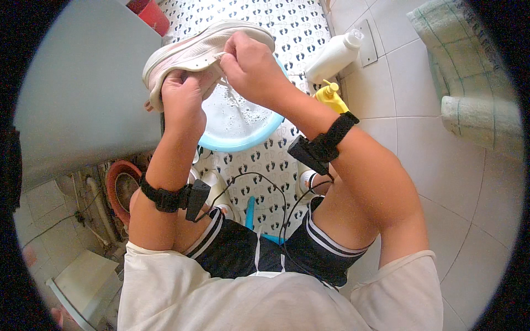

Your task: The person washes a white shoe by hand in a basin of soapy water, scrubbing the interior and exterior surfaces.

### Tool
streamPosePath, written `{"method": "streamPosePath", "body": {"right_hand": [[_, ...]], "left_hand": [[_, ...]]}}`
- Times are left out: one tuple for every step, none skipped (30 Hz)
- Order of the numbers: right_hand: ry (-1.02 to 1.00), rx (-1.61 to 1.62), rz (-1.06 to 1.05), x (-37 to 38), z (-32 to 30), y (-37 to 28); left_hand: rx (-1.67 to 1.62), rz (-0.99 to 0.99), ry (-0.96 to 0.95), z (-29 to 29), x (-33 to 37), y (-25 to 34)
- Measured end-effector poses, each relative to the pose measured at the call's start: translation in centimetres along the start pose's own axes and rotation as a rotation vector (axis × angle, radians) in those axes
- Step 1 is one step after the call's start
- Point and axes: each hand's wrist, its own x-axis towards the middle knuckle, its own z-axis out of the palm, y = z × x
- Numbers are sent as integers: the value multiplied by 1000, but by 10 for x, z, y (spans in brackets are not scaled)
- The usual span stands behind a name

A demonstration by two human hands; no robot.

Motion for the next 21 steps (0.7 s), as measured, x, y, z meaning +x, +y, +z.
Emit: {"method": "streamPosePath", "body": {"right_hand": [[0, -1, -4, 0, 2, 0], [12, 18, 30, 1, 4, -1], [25, 37, 63, 1, 5, -1], [24, 38, 59, 1, 5, 0], [10, -18, -2, 2, 4, 1], [-3, -73, -63, 2, 4, 2], [-4, -73, -65, 1, 4, 2], [-25, -82, -79, -1, 4, 3], [-45, -91, -92, -2, 4, 4], [-46, -90, -94, -2, 5, 1], [-68, -187, -123, -3, 4, -1], [-91, -285, -151, -4, 4, -4], [-91, -282, -151, -5, 6, -6], [-59, -401, -212, -6, 8, -10], [-27, -519, -272, -6, 9, -12], [-26, -520, -271, -5, 8, -11], [-25, -552, -314, -4, 7, -11], [-24, -583, -357, -2, 6, -10], [-24, -584, -356, -3, 5, -9], [-40, -585, -285, -3, 4, -9], [-56, -586, -215, -3, 4, -9]], "left_hand": [[0, 29, 10, 1, 0, 1], [-1, 32, 11, 0, 1, 1], [3, 11, 23, -1, 2, 0], [8, -10, 34, 0, 2, 3], [7, -6, 36, 0, 0, 6], [-1, -97, 58, 0, -3, 10], [-10, -190, 79, 1, -5, 12], [-11, -189, 79, 1, -6, 14], [-66, -194, 65, 1, -7, 14], [-119, -196, 52, 1, -8, 15], [-119, -196, 54, 0, -9, 13], [-18, -161, 47, -1, -9, 8], [85, -126, 41, -3, -9, 4], [87, -126, 43, -6, -9, 0], [98, -101, 39, -8, -8, -4], [107, -77, 31, -7, -7, -6], [107, -77, 29, -7, -7, -8], [132, -69, 22, -7, -7, -9], [157, -60, 15, -7, -7, -10], [156, -60, 13, -6, -7, -10], [172, -64, 11, -6, -8, -9]]}}
